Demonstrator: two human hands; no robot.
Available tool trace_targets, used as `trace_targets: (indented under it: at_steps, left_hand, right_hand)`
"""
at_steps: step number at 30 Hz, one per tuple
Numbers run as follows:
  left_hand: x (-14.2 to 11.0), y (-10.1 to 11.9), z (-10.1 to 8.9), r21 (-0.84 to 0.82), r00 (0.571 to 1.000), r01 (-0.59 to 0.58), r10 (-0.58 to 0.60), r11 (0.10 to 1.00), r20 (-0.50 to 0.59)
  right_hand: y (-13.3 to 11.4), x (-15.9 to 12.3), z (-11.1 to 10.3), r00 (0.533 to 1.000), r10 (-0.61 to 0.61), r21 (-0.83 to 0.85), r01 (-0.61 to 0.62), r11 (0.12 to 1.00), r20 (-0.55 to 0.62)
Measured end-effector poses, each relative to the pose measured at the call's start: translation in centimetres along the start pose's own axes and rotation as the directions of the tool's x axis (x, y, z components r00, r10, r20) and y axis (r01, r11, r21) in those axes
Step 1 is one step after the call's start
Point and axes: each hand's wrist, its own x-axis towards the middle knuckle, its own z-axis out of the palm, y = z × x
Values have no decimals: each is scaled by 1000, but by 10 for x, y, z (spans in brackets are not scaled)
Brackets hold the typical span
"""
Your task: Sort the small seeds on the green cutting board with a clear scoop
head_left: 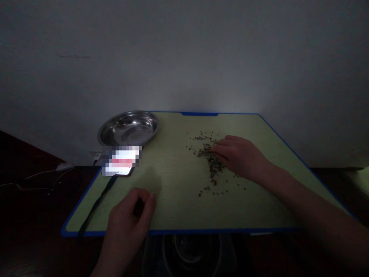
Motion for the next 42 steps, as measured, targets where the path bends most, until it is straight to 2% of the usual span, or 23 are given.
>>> trace_targets:
  at_steps: [4, 9, 14, 18, 24, 28, 36, 42]
  left_hand:
    - [1, 0, 1, 3, 1000, -19, 19, 1000, -3]
    - [2, 1, 2, 19, 1000, -18, 18, 1000, -3]
    - [2, 2, 1, 20, 1000, -4, 4, 1000, 1]
    - [2, 0, 2, 19, 1000, 2, -2, 1000, -2]
    - [3, -1, 1, 13, 1000, 10, -10, 1000, 7]
    - [4, 1, 2, 15, 1000, 6, -6, 1000, 12]
    - [2, 1, 1, 32, 998, 57, -58, 998, 23]
    - [4, 0, 2, 43, 999, 32, -33, 999, 23]
  right_hand:
    - [-15, -11, 3, 999, -37, -6, 37, 999, 33]
    - [-25, -28, -10, 999, -37, 95, 37, 995, 3]
    - [-19, -48, -23, 985, 148, 270, -118, 956, -91]
    - [-14, -71, -21, 945, 328, 430, -301, 851, 13]
    - [-11, -96, -7, 891, 433, 502, -440, 745, 137]
    - [-15, -95, -3, 890, 420, 526, -446, 724, 177]
    - [-28, -80, 3, 944, 295, 541, -328, 774, 151]
    - [-41, -73, 5, 955, 239, 542, -297, 786, 177]
